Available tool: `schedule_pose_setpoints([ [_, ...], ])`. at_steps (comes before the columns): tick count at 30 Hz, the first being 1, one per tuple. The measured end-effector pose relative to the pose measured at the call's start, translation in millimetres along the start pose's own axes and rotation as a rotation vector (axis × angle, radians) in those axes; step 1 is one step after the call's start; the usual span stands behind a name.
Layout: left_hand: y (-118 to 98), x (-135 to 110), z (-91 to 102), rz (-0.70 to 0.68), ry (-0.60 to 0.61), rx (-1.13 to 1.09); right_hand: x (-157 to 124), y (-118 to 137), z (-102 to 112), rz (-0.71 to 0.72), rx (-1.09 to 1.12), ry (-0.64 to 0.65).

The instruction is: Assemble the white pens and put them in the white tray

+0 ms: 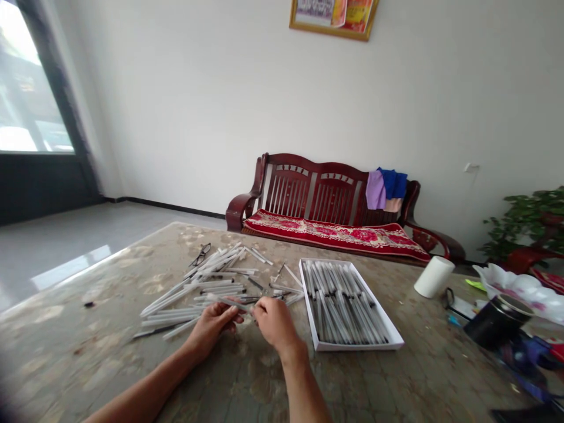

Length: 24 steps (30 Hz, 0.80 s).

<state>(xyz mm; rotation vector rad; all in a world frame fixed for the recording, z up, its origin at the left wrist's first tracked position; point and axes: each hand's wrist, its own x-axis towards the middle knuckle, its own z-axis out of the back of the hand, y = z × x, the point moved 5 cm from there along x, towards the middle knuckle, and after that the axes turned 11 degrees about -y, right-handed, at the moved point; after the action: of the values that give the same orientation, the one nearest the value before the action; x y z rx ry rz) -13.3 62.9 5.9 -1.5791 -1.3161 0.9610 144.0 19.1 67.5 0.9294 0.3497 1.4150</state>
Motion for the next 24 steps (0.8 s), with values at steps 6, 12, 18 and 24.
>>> schedule_pose_setpoints([
  [6,2.5,-7.7,-7.7,-0.061,0.112,0.139,17.0,-69.9,119.7,-0.316,-0.478,-0.427],
  [12,8.7,-6.0,-7.0,-0.133,0.116,0.230,20.9,-141.2,184.3,-0.631,-0.798,-0.436],
  [18,-10.9,-9.3,9.5,-0.423,-0.136,0.516,22.2,-105.5,151.6,-0.426,-0.883,-0.413],
  [24,-79.1,23.2,62.7,-0.711,-0.298,1.299,15.1,-48.0,45.9,0.217,-0.792,-0.213],
])
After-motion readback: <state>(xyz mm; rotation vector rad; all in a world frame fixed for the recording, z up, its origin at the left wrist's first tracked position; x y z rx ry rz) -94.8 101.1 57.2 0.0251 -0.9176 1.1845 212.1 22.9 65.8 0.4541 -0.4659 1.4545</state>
